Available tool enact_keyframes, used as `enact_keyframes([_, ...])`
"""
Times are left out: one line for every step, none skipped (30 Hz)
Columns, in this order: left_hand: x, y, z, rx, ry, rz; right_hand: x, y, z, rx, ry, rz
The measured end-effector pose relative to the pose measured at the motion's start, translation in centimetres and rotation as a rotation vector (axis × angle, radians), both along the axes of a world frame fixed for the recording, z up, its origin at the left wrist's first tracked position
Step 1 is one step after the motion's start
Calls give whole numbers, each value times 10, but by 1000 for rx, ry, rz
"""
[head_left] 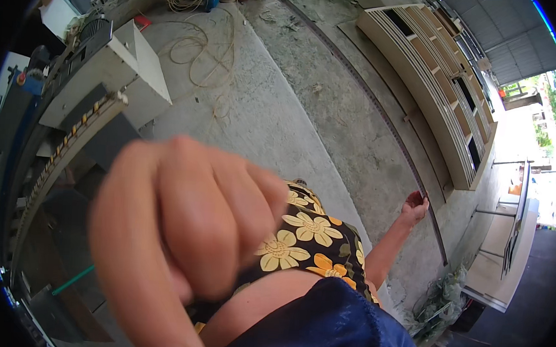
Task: The person sets down a power tool, walks across the workshop, and uses a long measuring tape to measure different sides of a dark wooden cabinet.
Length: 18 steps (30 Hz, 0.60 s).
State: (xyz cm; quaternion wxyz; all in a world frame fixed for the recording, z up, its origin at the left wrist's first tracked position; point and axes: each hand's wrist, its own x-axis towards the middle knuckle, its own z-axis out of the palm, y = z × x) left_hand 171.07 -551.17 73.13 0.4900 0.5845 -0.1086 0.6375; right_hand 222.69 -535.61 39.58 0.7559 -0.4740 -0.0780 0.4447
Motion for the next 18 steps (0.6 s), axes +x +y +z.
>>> enact_keyframes([-15, 26, -6, -65, 25, 26, -1, 17, -3, -16, -27, -18])
enact_keyframes([-19, 53, -17, -160, -49, 154, -3, 36, -6, -31, -55, -33])
enact_keyframes([-27, 83, -37, -136, -69, 256, -2, 56, -8, -31, -56, -19])
enact_keyframes([-35, 110, -51, -203, -31, 350, -3, 83, -8, -32, -47, 15])
enact_keyframes([-41, 150, -74, -272, 16, 410, -1, 105, -20, -35, -34, 14])
enact_keyframes([-50, 185, -102, -396, 53, 467, -8, 134, -23, -35, -26, 31])
enact_keyframes([-59, 214, -134, -521, 86, 532, -17, 167, -23, -22, -33, 82])
enact_keyframes([-67, 244, -167, -654, 68, 614, -24, 200, -25, -10, -43, 124])
enact_keyframes([-76, 268, -202, -787, 48, 699, -32, 237, -33, -6, -37, 145])
enact_keyframes([-88, 290, -246, -952, 24, 747, -40, 273, -45, -11, -75, 215])
enact_keyframes([-103, 305, -287, -1123, -5, 803, -53, 309, -51, -18, -112, 296])
enact_keyframes([-112, 314, -320, -1268, -52, 850, -73, 345, -53, -6, -116, 370])
enact_keyframes([-117, 318, -348, -1416, -103, 890, -99, 377, -53, 4, -122, 441])
enact_keyframes([-122, 322, -368, -1474, -121, 879, -126, 407, -50, -22, -125, 475])
enact_keyframes([-126, 328, -384, -1528, -143, 865, -155, 437, -46, -44, -129, 509])
enact_keyframes([-130, 334, -394, -1529, -153, 871, -187, 460, -39, -63, -136, 547])
enact_keyframes([-133, 341, -403, -1609, -158, 876, -218, 483, -33, -80, -145, 586])
enact_keyframes([-136, 352, -408, -1688, -159, 873, -242, 507, -32, -59, -137, 644])
